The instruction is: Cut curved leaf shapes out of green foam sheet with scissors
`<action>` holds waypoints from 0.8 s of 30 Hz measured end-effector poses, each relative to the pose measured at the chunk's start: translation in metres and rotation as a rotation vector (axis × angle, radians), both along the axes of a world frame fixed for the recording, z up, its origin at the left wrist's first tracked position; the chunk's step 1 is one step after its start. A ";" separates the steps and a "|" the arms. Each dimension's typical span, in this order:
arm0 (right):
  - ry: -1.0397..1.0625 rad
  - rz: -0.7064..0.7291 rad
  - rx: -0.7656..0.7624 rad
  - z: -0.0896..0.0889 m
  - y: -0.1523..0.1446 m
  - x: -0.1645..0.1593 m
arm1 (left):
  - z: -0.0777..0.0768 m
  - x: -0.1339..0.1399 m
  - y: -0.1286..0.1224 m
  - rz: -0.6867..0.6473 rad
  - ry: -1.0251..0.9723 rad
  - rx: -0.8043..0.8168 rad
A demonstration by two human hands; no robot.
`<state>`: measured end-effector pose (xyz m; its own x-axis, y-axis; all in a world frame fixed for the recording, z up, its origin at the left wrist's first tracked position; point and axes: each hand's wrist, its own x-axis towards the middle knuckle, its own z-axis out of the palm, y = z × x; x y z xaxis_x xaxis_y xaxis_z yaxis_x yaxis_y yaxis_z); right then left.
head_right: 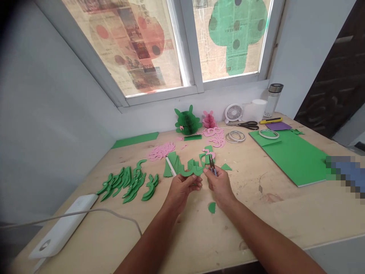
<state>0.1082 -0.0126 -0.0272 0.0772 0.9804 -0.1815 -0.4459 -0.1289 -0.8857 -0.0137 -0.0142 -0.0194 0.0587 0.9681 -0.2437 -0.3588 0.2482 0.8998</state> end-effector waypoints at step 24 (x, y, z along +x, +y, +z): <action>-0.048 0.049 -0.029 -0.005 -0.005 -0.007 | 0.006 -0.003 -0.001 0.037 0.014 0.003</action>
